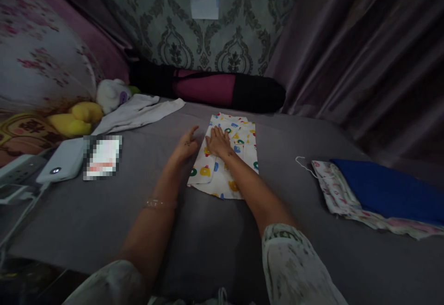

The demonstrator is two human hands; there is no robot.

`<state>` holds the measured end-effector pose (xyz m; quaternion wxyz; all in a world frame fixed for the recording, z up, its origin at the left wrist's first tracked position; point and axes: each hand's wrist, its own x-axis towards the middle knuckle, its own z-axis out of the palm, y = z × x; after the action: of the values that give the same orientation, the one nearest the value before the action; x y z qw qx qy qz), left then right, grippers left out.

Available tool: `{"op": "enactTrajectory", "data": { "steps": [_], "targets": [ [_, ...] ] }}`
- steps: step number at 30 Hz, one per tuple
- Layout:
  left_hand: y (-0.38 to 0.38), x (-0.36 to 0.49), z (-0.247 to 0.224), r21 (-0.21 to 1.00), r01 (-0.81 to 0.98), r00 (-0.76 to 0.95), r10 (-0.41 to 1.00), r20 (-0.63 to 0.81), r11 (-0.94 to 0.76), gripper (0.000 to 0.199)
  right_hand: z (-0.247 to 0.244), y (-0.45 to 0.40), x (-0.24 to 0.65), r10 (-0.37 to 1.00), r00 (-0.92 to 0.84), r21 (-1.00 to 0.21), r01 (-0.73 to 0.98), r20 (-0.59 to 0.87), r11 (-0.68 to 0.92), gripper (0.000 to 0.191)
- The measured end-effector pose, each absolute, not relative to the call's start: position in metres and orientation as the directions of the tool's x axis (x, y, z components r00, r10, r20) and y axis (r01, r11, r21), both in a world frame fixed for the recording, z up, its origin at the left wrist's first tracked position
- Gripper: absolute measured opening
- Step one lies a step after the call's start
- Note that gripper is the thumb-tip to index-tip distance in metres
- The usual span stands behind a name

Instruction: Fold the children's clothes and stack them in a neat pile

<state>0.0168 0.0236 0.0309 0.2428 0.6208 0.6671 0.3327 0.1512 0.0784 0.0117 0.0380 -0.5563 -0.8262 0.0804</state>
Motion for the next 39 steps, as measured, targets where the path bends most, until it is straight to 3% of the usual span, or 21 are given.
{"op": "enactTrajectory", "data": {
  "steps": [2,5,9,12,14,21,39],
  "targets": [
    [0.029,0.019,0.025,0.912,0.408,-0.312,0.930,0.192,-0.052,0.054,0.008,0.077,0.150,0.926,-0.376,-0.178,0.913,-0.017,0.367,0.062],
    [0.035,0.021,0.024,0.997,-0.026,-0.533,0.845,0.049,-0.074,0.041,0.006,0.077,0.151,0.924,-0.382,-0.174,0.911,-0.006,0.375,0.061],
    [0.036,0.011,0.032,0.883,-0.459,-0.607,0.761,-0.228,-0.102,0.021,0.011,0.069,0.150,0.925,-0.380,-0.157,0.913,0.005,0.376,0.061],
    [0.033,-0.002,0.036,0.720,-0.674,-0.575,0.730,-0.371,-0.165,0.006,0.015,0.052,0.146,0.912,-0.410,-0.152,0.900,0.021,0.408,0.062],
    [0.031,-0.009,0.037,0.616,-0.765,-0.523,0.738,-0.427,-0.186,0.007,0.015,0.040,0.142,0.900,-0.435,-0.166,0.886,0.023,0.432,0.062],
    [0.023,-0.009,0.040,0.459,-0.867,-0.417,0.785,-0.458,-0.193,0.016,0.002,0.019,0.128,0.915,-0.398,-0.191,0.895,0.067,0.403,0.063],
    [0.023,-0.008,0.038,0.433,-0.881,-0.388,0.816,-0.428,-0.192,0.019,0.013,-0.032,0.117,0.877,-0.478,-0.261,0.841,0.053,0.474,0.066]
  ]
}}
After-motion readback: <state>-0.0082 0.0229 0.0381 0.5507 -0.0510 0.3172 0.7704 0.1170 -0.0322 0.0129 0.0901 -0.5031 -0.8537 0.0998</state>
